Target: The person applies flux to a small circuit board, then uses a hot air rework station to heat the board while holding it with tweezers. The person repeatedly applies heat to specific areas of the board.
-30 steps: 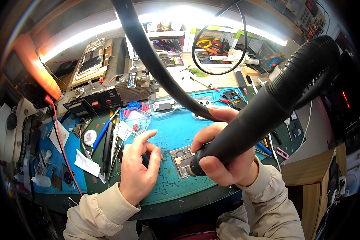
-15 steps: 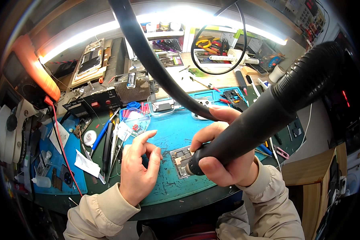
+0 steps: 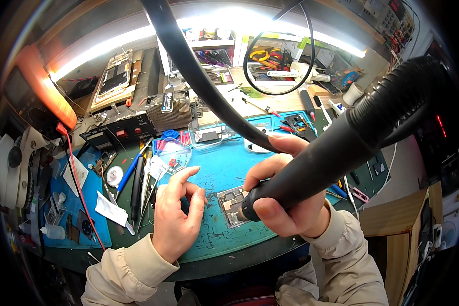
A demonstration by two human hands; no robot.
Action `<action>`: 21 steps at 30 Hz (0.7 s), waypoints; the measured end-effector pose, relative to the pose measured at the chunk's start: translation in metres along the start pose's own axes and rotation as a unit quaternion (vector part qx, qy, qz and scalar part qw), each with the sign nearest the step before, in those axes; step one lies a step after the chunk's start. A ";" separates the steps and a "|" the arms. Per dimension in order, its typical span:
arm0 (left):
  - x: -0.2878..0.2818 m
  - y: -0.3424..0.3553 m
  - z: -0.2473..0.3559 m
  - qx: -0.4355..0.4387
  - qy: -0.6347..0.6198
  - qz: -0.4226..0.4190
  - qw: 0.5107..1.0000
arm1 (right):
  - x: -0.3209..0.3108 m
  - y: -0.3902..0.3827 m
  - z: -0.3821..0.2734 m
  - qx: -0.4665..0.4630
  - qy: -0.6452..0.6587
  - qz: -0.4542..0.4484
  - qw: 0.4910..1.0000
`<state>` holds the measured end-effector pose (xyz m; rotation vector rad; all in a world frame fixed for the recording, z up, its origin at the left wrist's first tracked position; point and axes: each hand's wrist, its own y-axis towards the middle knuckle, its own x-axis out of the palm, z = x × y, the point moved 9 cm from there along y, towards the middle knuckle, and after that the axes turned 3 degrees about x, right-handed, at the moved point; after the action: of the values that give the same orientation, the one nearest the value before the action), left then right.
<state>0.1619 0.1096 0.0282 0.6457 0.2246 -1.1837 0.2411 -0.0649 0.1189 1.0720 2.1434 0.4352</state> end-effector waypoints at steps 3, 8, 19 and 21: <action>-0.001 0.000 -0.001 -0.019 -0.010 0.006 1.000 | 0.000 -0.001 0.001 0.006 0.003 0.005 1.000; -0.001 -0.002 -0.006 -0.060 -0.032 0.019 0.997 | -0.001 -0.002 0.004 0.012 0.012 0.012 1.000; -0.001 -0.002 -0.005 -0.059 -0.031 0.017 0.998 | 0.001 -0.003 0.005 0.021 0.025 0.005 0.999; -0.002 -0.002 -0.004 -0.058 -0.030 0.017 0.998 | -0.001 0.001 -0.003 -0.002 -0.012 -0.007 1.000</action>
<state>0.1605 0.1131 0.0249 0.5103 0.2289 -1.1460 0.2404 -0.0649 0.1222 1.0530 2.1268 0.4176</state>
